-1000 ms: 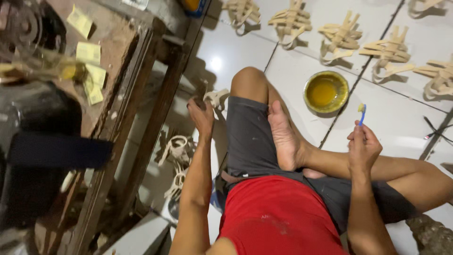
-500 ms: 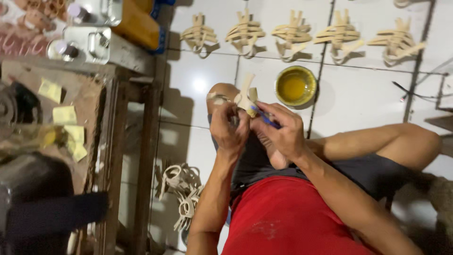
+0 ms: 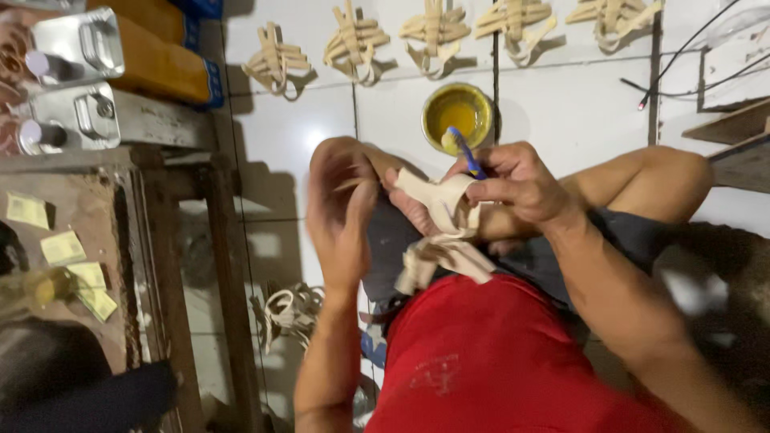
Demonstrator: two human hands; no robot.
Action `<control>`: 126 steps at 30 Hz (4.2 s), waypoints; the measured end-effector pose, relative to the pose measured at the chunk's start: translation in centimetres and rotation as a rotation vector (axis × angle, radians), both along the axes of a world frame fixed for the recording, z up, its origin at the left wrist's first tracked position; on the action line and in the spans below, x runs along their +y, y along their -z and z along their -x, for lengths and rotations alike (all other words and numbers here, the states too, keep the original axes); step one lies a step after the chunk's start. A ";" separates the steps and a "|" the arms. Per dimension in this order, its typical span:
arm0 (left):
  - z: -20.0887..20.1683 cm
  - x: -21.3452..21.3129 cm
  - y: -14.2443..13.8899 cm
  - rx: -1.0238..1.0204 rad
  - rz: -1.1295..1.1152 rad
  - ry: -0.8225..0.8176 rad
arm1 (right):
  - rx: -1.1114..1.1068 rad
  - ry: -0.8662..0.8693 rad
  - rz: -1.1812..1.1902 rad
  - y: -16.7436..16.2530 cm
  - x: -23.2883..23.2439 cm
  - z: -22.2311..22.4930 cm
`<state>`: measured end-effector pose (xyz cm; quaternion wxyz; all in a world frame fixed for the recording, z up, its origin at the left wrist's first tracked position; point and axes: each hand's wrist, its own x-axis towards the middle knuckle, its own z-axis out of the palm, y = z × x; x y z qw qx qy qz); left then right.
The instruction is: The person sits on the floor and applies a yellow liquid to small wooden objects using a toothbrush. They repeatedly dip the brush into a bowl and coat the surfaces of each object before placing them on the tiled floor.
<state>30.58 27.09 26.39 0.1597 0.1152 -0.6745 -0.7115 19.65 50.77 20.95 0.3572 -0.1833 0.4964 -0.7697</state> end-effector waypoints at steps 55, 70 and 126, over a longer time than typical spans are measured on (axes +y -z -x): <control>2.7 3.7 1.6 0.036 0.570 0.102 | 0.675 0.439 -0.685 -3.2 -0.4 -0.6; 3.2 1.6 7.7 -0.036 -0.355 0.204 | 0.135 0.596 -0.423 0.8 1.6 -1.1; 5.2 4.4 -0.4 -0.074 -0.046 0.203 | 0.883 0.471 -0.604 -7.7 1.5 -2.5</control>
